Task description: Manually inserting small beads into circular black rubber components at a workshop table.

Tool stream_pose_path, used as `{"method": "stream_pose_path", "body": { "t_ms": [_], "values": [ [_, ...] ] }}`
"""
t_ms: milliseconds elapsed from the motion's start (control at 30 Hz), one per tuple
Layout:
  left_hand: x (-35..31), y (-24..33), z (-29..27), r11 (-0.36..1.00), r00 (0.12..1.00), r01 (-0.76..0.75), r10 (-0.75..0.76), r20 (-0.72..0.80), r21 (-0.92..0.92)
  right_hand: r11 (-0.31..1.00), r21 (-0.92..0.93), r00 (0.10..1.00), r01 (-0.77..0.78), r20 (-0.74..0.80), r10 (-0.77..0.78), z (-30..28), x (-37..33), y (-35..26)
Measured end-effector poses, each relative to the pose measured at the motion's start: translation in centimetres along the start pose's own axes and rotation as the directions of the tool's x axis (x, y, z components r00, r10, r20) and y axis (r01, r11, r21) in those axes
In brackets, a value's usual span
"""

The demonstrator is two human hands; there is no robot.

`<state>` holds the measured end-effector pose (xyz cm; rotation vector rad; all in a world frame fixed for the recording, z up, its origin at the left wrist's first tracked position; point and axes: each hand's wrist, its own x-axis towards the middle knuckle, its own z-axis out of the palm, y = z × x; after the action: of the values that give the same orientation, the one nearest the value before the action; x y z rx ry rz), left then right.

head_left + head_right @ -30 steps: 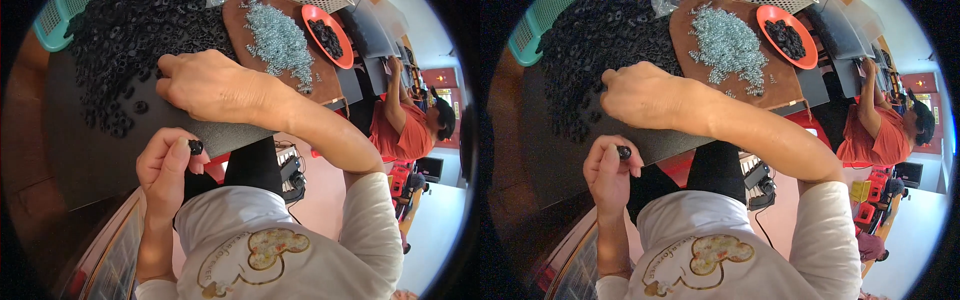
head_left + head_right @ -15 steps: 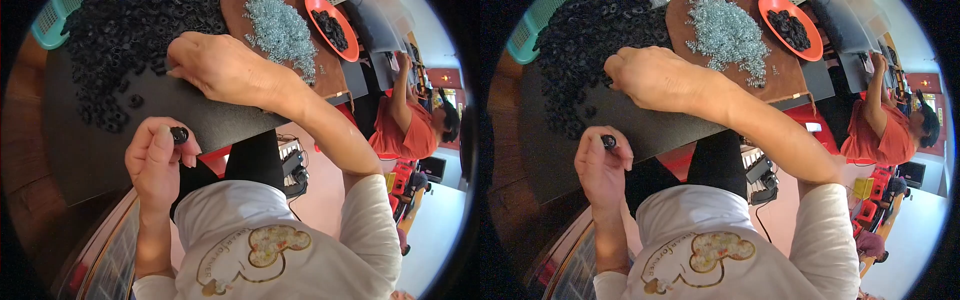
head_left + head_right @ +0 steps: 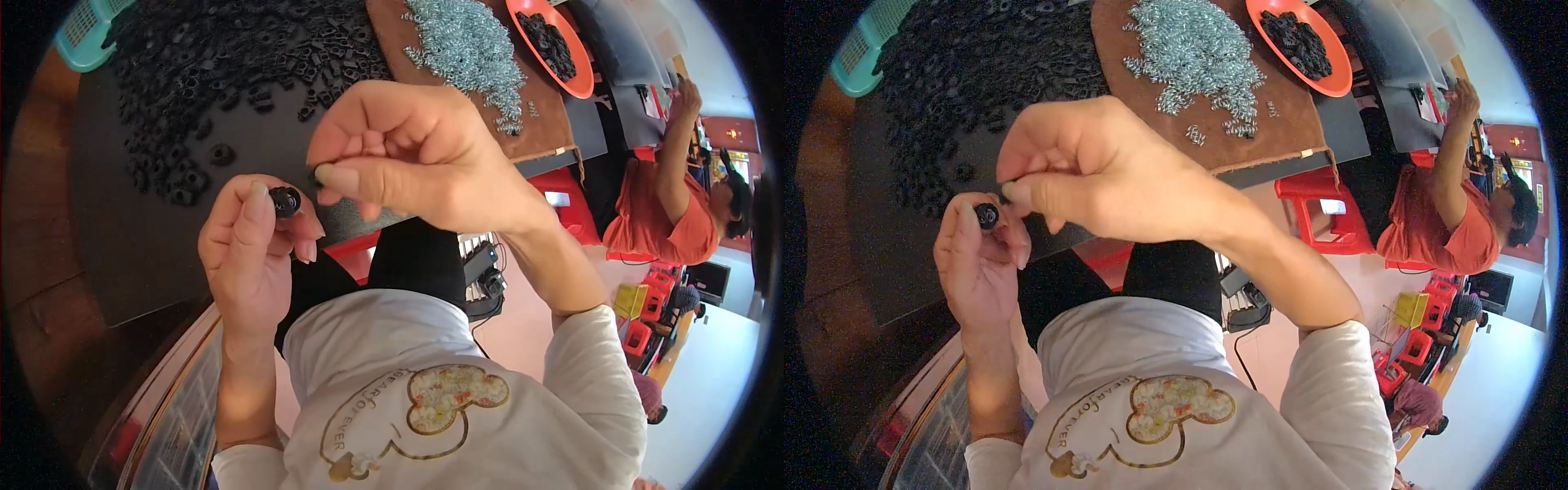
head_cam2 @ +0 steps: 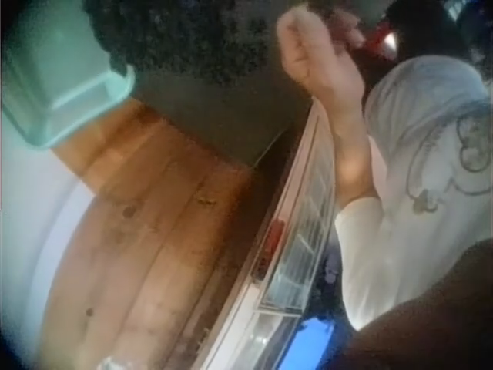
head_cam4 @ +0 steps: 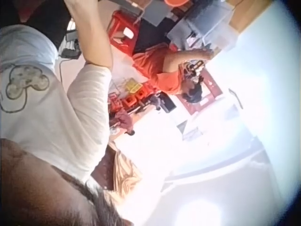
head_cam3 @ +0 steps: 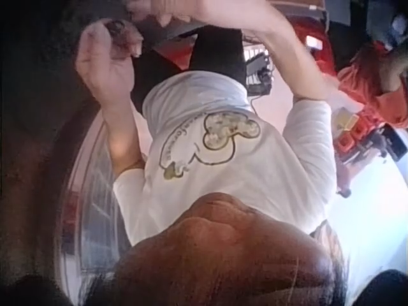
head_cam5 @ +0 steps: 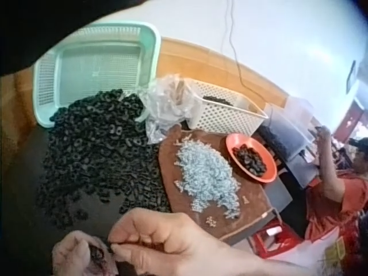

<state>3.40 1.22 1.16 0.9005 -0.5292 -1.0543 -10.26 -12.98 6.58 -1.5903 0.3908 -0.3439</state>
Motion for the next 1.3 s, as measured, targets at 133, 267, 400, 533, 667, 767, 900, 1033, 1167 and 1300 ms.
{"method": "stream_pose_path", "body": {
  "t_ms": [133,267,400,533,667,767,900,1033,1167,1300],
  "values": [
    [0.1,0.0,-0.1,0.999,0.999,0.027,-0.028,0.024,0.028,0.981,0.192,0.999,-0.029,0.048,0.02,0.7,-0.4,-0.5],
    [-0.1,0.0,-0.2,0.997,0.998,0.043,-0.046,0.046,0.062,0.99,0.127,0.998,-0.06,0.043,0.055,0.7,-0.7,-0.5],
    [-0.3,0.1,0.2,0.993,0.998,0.047,-0.052,0.048,0.105,0.989,0.114,0.995,-0.097,0.02,0.095,0.9,-0.9,-0.4],
    [-0.4,0.0,-0.3,0.992,0.996,0.027,-0.037,0.083,0.119,0.987,0.129,0.996,-0.092,0.021,0.09,1.3,-1.2,-0.3],
    [-0.6,0.1,-0.3,0.972,0.993,-0.006,-0.023,0.119,0.234,0.989,0.137,0.997,-0.055,-0.039,0.061,1.8,-2.1,-0.1],
    [-0.6,0.1,-0.7,0.968,0.984,-0.025,-0.021,0.179,0.25,0.993,0.107,0.998,-0.042,-0.033,0.046,1.8,-2.2,-0.3],
    [-0.8,-0.1,-1.2,0.976,0.971,-0.079,0.029,0.235,0.205,0.981,0.173,0.996,-0.086,0.029,0.083,1.5,-1.8,-0.7],
    [-0.7,0.2,-0.7,0.974,0.974,-0.079,0.029,0.226,0.214,0.99,0.142,0.999,0.003,0.036,-0.009,1.3,-1.8,0.2],
    [-0.7,0.4,-0.6,0.976,0.989,-0.015,-0.018,0.146,0.219,0.996,0.093,0.999,0.006,0.034,-0.009,1.2,-1.8,0.2],
    [-0.9,0.7,-0.7,0.955,0.99,0.023,-0.062,0.123,0.295,0.984,0.074,0.983,-0.165,0.09,0.158,0.8,-2.0,-0.7]
  ]
}}
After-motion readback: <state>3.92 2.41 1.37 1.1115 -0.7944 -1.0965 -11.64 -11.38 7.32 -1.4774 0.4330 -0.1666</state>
